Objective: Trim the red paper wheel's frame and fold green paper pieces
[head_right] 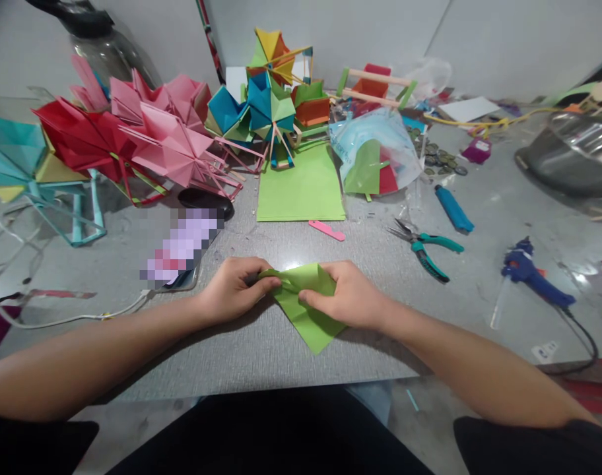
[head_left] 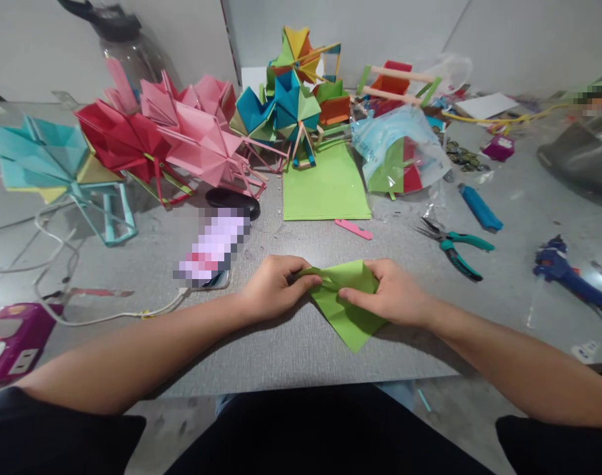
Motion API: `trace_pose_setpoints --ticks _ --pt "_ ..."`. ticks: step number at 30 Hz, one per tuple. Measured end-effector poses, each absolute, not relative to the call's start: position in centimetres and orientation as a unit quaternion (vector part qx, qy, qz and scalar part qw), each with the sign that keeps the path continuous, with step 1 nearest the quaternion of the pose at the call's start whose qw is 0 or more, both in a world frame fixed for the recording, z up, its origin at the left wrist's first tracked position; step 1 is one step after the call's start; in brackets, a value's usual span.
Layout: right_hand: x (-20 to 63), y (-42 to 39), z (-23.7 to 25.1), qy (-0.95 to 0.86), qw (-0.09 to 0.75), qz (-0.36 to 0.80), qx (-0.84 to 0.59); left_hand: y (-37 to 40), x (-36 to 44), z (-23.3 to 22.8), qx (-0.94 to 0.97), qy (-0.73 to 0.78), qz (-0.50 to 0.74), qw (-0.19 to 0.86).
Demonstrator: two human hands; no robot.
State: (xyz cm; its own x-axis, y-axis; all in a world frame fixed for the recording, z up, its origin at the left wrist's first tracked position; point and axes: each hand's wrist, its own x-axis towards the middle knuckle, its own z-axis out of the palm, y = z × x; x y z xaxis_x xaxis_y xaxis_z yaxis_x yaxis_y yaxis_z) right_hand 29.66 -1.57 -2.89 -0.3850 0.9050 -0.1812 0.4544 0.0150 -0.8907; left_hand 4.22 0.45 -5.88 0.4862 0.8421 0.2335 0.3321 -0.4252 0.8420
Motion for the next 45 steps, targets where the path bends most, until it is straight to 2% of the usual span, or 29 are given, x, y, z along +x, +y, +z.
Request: trace_pose_setpoints --ticks 10,17,20,23,25,27,33,39,45 --pt "29.0 -2.2 -2.5 -0.664 0.225 0.505 -0.504 -0.8 4.6 -5.9 0.82 0.347 0.324 0.318" --pt "28.9 -2.4 -2.8 -0.729 0.215 0.439 -0.479 -0.7 4.6 -6.1 0.863 0.282 0.289 0.302" --pt "29.2 -2.6 -3.2 -0.775 0.265 0.348 -0.456 -0.6 4.6 -6.1 0.882 0.259 0.295 0.262" --pt "29.5 -2.9 -3.3 -0.859 0.311 0.177 -0.365 -0.7 4.7 -6.3 0.904 0.226 0.302 0.203" --pt "29.8 -3.1 -3.0 -0.906 0.299 0.069 -0.29 -0.9 4.7 -6.5 0.914 0.207 0.319 0.143" --pt "29.9 -3.2 -2.7 -0.928 0.274 0.016 -0.25 -1.0 4.8 -6.6 0.917 0.183 0.344 0.082" --pt "30.0 -2.6 -2.7 -0.934 0.297 0.03 -0.197 -1.3 4.5 -6.0 0.932 0.134 0.336 -0.02" --pt "29.9 -2.7 -1.9 -0.947 0.274 -0.037 -0.163 -1.8 4.1 -6.3 0.942 0.161 0.294 0.016" --pt "30.0 -3.0 -2.6 -0.939 0.283 -0.013 -0.195 -1.6 4.2 -5.9 0.935 0.149 0.321 -0.026"
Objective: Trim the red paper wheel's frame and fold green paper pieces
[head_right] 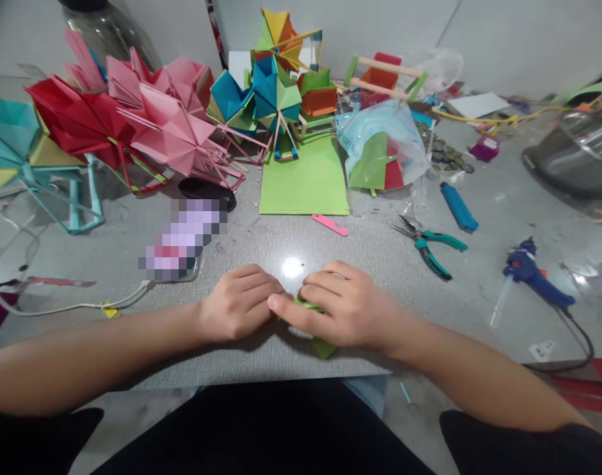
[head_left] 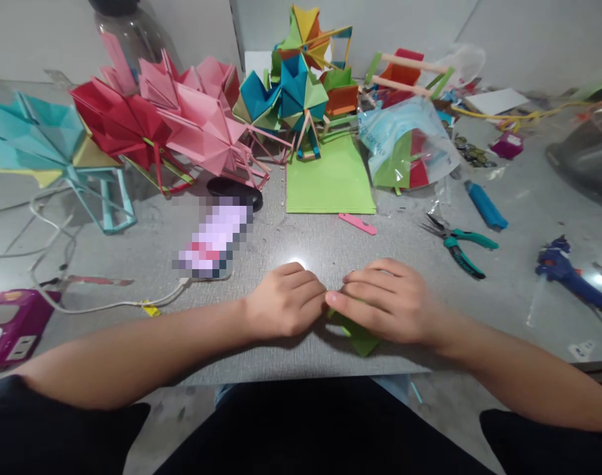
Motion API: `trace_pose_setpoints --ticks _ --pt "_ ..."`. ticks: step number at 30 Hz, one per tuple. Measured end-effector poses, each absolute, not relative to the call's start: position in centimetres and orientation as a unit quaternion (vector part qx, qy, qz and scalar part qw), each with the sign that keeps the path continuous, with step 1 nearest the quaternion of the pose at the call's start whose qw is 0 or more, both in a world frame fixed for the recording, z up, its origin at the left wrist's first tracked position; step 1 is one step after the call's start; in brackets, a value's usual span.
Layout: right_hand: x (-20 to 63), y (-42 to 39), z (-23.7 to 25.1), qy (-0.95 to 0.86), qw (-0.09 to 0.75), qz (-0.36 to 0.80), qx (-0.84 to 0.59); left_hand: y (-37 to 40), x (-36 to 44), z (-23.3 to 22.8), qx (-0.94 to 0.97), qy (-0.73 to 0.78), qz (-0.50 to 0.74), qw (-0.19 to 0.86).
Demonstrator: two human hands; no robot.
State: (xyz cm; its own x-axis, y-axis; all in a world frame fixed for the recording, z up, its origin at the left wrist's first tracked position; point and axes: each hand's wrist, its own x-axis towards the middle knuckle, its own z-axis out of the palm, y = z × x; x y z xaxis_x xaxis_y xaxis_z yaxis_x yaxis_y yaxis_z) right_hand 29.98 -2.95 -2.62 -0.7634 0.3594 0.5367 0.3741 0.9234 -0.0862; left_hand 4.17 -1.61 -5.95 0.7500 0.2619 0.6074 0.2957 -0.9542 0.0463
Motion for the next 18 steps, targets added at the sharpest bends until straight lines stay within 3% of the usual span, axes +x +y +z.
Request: trace_pose_setpoints --ticks 4,10,15,18 --pt "30.4 -2.4 -2.9 -0.925 0.305 0.003 -0.226 -1.1 4.0 -5.6 -0.921 -0.136 -0.364 0.034" --pt "31.3 -1.6 -2.1 -0.912 0.257 0.113 -0.298 -1.1 4.2 -5.9 -0.884 -0.17 -0.433 -0.056" --pt "32.1 -0.9 -2.8 -0.85 0.348 0.13 -0.374 -1.5 4.5 -5.7 -0.83 -0.31 -0.426 -0.185" --pt "32.3 -0.3 -2.7 -0.784 0.314 0.287 -0.451 -1.1 4.6 -5.5 -0.808 -0.392 -0.358 -0.256"
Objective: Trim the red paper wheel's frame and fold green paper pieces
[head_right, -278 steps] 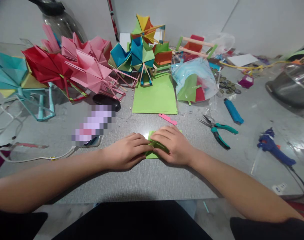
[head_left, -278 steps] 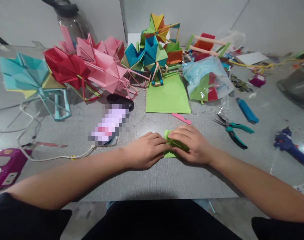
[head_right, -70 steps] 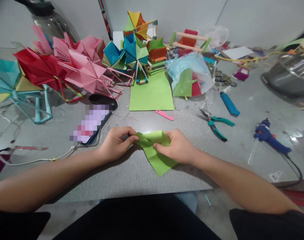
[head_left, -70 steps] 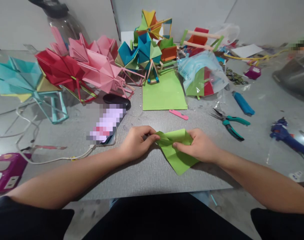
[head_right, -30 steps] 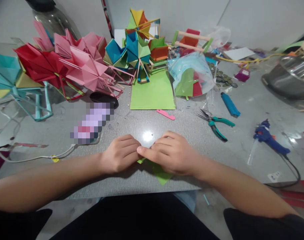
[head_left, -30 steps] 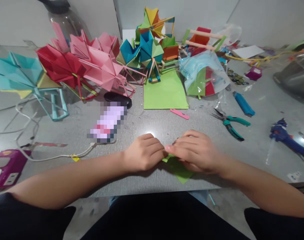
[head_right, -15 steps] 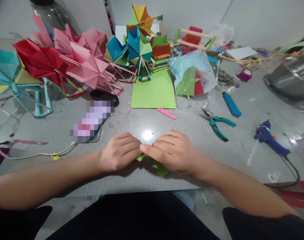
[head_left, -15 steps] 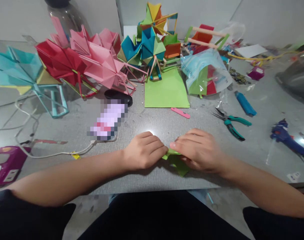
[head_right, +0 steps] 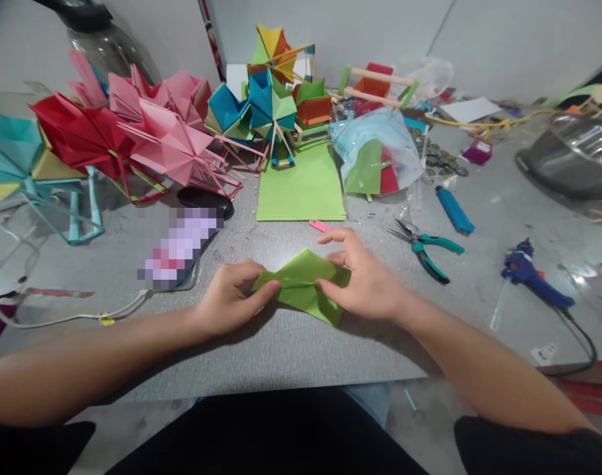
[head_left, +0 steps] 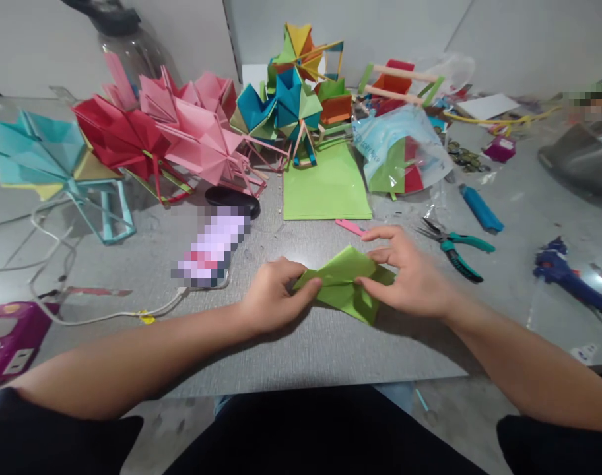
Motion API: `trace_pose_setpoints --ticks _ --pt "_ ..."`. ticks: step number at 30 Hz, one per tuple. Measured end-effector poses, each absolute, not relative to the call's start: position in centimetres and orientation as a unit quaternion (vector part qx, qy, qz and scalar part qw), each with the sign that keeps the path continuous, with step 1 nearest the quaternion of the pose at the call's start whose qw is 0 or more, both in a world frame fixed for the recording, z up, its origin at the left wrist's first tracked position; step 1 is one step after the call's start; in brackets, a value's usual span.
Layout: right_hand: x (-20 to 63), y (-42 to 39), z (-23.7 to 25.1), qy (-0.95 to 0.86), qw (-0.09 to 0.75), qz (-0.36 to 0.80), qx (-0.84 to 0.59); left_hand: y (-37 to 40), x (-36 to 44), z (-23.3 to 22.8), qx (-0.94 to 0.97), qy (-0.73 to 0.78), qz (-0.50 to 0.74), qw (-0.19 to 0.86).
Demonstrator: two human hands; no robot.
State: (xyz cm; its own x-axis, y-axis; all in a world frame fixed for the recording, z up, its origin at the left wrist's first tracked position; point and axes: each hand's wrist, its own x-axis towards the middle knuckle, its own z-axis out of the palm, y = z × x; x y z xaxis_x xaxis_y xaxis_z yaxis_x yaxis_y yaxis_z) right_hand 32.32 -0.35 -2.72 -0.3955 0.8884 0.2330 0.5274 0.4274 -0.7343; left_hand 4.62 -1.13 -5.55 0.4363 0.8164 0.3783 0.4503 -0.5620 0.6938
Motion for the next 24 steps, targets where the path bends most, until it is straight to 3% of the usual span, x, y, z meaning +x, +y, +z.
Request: trace_pose_setpoints --ticks 4,8,17,21,24 --pt "32.5 0.7 -2.5 -0.678 0.186 0.492 -0.513 -0.4 4.9 -5.6 0.824 0.46 0.239 0.229" --pt "32.3 1.2 -2.7 -0.67 0.141 0.489 -0.541 -0.1 5.0 -6.0 0.831 0.506 0.188 0.135" --pt "31.9 0.5 -3.3 -0.804 0.097 0.203 -0.551 -0.3 4.5 -6.2 0.956 0.256 0.141 -0.024" --pt "30.9 -0.7 -3.7 -0.885 0.184 -0.016 -0.428 -1.2 4.7 -5.7 0.959 0.251 0.122 -0.047" --pt "29.5 -2.4 -3.8 -0.936 0.136 -0.062 -0.32 -1.5 4.7 -5.5 0.96 0.25 0.115 -0.051"
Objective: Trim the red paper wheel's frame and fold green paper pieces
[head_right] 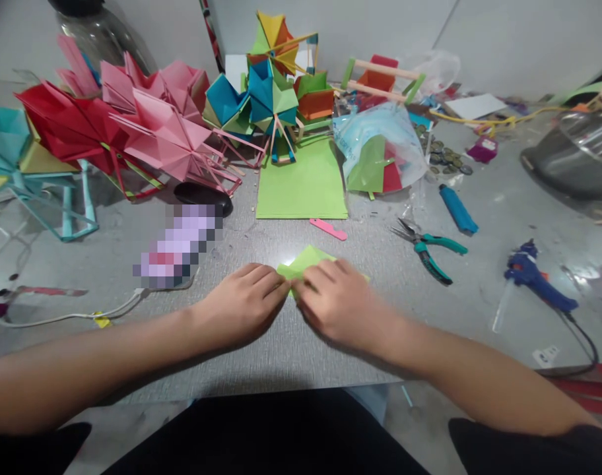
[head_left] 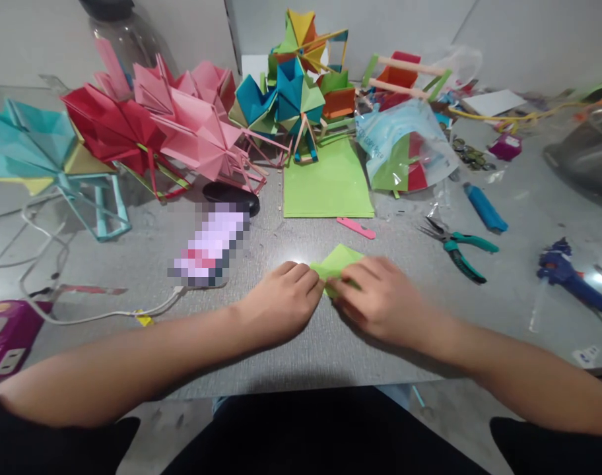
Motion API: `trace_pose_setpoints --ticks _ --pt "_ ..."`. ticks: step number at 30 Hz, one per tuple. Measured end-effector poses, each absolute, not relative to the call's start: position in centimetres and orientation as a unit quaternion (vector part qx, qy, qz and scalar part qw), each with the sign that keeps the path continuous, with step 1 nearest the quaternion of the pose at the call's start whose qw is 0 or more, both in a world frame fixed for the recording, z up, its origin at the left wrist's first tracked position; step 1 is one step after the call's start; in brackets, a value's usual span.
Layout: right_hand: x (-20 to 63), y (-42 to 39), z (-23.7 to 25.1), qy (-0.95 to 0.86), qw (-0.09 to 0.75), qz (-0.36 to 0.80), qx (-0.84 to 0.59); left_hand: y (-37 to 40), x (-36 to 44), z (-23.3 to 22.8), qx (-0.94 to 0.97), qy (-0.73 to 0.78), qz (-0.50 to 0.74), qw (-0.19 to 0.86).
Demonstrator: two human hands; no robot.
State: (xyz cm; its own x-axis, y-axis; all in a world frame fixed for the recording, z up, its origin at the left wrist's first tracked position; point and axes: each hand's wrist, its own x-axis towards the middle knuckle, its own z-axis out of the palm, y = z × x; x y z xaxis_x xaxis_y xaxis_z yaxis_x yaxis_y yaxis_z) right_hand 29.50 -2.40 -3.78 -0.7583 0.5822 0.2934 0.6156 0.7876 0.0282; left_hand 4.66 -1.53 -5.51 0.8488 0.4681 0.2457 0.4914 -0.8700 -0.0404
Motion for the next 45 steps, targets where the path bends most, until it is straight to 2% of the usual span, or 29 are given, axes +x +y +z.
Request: trace_pose_setpoints --ticks 3,10,17,21,24,28,30,34,39,42,45 --pt "28.7 -3.6 -4.2 -0.947 0.085 -0.065 -0.304 -1.5 4.6 -5.5 -0.961 -0.253 -0.104 0.032" --pt "29.3 -4.0 -4.7 -0.931 0.015 -0.047 -0.361 -1.4 4.6 -5.2 -0.961 -0.261 -0.095 0.008" --pt "29.3 -4.3 -3.7 -0.889 -0.063 -0.01 -0.454 -2.9 4.9 -4.8 -0.949 -0.288 -0.081 0.097" --pt "29.6 -4.1 -2.8 -0.863 -0.081 0.015 -0.498 -3.3 5.1 -4.7 -0.947 -0.293 -0.073 0.112" --pt "30.3 -3.1 -2.3 -0.845 -0.038 0.018 -0.533 -3.2 5.2 -4.8 -0.949 -0.289 -0.065 0.105" --pt "31.1 0.0 -3.3 -0.829 0.136 0.028 -0.542 -3.1 5.1 -5.0 -0.951 -0.281 -0.069 0.105" --pt "31.2 1.6 -4.4 -0.829 0.194 0.069 -0.521 -3.1 5.1 -5.1 -0.95 -0.284 -0.075 0.102" --pt "30.6 3.7 -5.8 -0.836 0.16 0.135 -0.507 -2.8 5.0 -5.1 -0.945 -0.31 -0.086 0.059" --pt "30.1 3.1 -4.8 -0.83 0.139 0.235 -0.486 -1.4 4.9 -5.5 -0.901 -0.393 -0.163 -0.083" --pt "29.9 1.6 -3.6 -0.817 0.205 0.294 -0.451 -0.7 4.8 -5.9 -0.826 -0.462 -0.238 -0.217" --pt "29.9 0.0 -2.8 -0.824 0.311 0.266 -0.392 -0.5 4.8 -5.9 -0.789 -0.46 -0.254 -0.319"
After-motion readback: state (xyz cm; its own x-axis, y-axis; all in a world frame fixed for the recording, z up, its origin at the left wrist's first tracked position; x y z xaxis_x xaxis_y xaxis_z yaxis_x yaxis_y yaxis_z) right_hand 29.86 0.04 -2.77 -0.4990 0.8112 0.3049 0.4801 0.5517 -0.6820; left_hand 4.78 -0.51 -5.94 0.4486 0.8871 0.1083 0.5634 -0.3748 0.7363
